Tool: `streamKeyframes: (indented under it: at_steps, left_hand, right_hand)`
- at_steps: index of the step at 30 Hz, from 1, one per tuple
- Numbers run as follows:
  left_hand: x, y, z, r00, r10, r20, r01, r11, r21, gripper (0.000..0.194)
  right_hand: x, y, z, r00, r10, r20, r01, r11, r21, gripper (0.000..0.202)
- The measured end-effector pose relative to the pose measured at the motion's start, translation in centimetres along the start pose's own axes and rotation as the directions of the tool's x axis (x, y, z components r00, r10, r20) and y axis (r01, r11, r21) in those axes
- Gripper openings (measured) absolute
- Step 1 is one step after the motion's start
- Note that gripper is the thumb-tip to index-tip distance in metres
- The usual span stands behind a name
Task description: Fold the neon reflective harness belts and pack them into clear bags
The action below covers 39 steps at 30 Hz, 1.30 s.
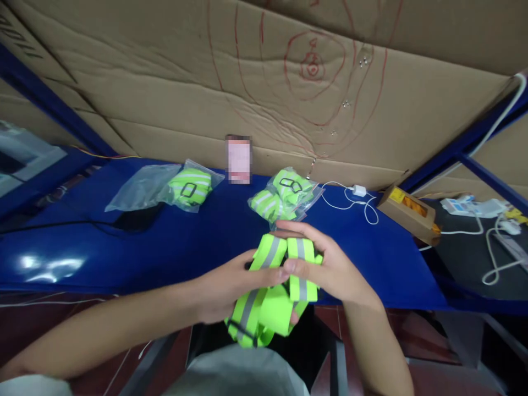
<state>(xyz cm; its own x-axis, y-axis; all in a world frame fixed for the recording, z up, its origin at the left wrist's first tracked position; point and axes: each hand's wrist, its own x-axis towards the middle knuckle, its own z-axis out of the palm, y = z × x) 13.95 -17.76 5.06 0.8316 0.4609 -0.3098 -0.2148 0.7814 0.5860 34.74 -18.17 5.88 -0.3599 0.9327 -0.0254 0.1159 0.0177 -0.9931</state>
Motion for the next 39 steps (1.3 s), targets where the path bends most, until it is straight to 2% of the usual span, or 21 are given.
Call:
streamKeyframes:
  at_steps: [2,4,6,9,11,13,14,16,18,20,21,23,26,28,30,33,35,37,39]
  left_hand:
    - [-1.8,-0.3,0.6,1.0,-0.007,-0.028,0.007,1.0,0.0,0.035]
    - [-2.5,-0.1,0.5,0.999,0.005,-0.035,-0.004,0.999,0.039,0.034]
    - [-2.1,0.2,-0.2,1.0,0.02,-0.021,-0.019,0.997,0.069,0.038]
    - [0.1,0.4,-2.1,0.998,0.025,0.05,-0.028,0.998,0.05,0.039]
    - [1.9,0.4,-3.6,0.986,-0.007,0.169,0.004,1.0,0.019,0.04]
    - [3.6,0.6,-5.2,0.964,-0.011,0.264,0.014,1.0,-0.009,0.05]
    - [4.4,0.8,-5.9,0.96,0.005,0.28,0.0,1.0,-0.017,0.053]
    - [5.7,1.4,-7.4,0.969,0.063,0.239,-0.061,0.998,-0.015,0.056]
    - [6.7,1.9,-8.8,0.982,0.121,0.145,-0.124,0.992,0.016,0.06]
    - [7.5,2.2,-9.9,0.979,0.201,0.039,-0.202,0.978,0.044,0.059]
    - [7.7,2.1,-10.4,0.974,0.227,-0.005,-0.226,0.973,0.055,0.058]
    - [7.9,1.9,-11.0,0.968,0.242,-0.074,-0.237,0.969,0.065,0.054]
    - [7.8,1.7,-11.1,0.964,0.225,-0.142,-0.217,0.974,0.069,0.053]
    - [7.5,1.8,-10.9,0.956,0.236,-0.175,-0.227,0.971,0.071,0.053]
    - [7.2,1.9,-10.6,0.954,0.218,-0.206,-0.206,0.975,0.081,0.05]
    - [7.1,2.0,-10.6,0.946,0.2,-0.255,-0.181,0.979,0.098,0.043]
    - [7.2,2.1,-10.8,0.94,0.209,-0.268,-0.188,0.977,0.103,0.04]
    - [7.4,2.1,-11.0,0.945,0.214,-0.249,-0.196,0.976,0.093,0.039]
    - [7.4,2.1,-11.0,0.958,0.212,-0.193,-0.197,0.976,0.095,0.042]
  right_hand:
    - [-0.1,-0.2,0.6,0.993,0.05,0.107,-0.053,0.998,0.032,0.072]
    - [0.0,-0.3,0.8,0.984,0.084,0.157,-0.085,0.996,0.001,0.059]
    - [0.3,-0.3,0.7,0.987,0.063,0.146,-0.056,0.997,-0.055,0.041]
    - [1.2,-0.6,0.2,0.997,-0.075,0.007,0.075,0.986,-0.149,0.038]
    - [2.2,-0.4,-0.1,0.981,-0.173,-0.09,0.149,0.962,-0.228,0.038]
    - [3.5,0.4,-0.4,0.946,-0.275,-0.174,0.207,0.921,-0.331,0.036]
    - [4.3,1.0,-0.5,0.92,-0.336,-0.202,0.237,0.887,-0.396,0.034]
    - [5.8,2.6,-0.7,0.854,-0.477,-0.207,0.303,0.78,-0.547,0.032]
    - [7.2,4.5,-1.1,0.799,-0.595,-0.088,0.383,0.616,-0.688,0.031]
    - [8.3,6.4,-1.4,0.757,-0.649,0.078,0.453,0.434,-0.779,0.036]
    - [8.7,7.3,-1.6,0.74,-0.659,0.137,0.476,0.367,-0.799,0.039]
    - [9.2,8.7,-1.8,0.717,-0.67,0.192,0.503,0.308,-0.807,0.04]
    - [9.3,9.7,-1.8,0.691,-0.695,0.2,0.533,0.303,-0.79,0.037]
    - [9.1,9.7,-1.6,0.692,-0.693,0.203,0.53,0.296,-0.795,0.036]
    - [8.8,9.3,-1.4,0.732,-0.65,0.202,0.515,0.334,-0.79,0.04]
    - [8.4,8.5,-1.0,0.816,-0.542,0.202,0.494,0.472,-0.73,0.049]
    - [8.4,8.2,-0.9,0.842,-0.507,0.183,0.484,0.561,-0.671,0.053]
    - [8.5,8.1,-1.2,0.848,-0.524,0.082,0.454,0.639,-0.621,0.051]
    - [8.8,8.3,-1.7,0.841,-0.532,-0.093,0.398,0.727,-0.559,0.047]
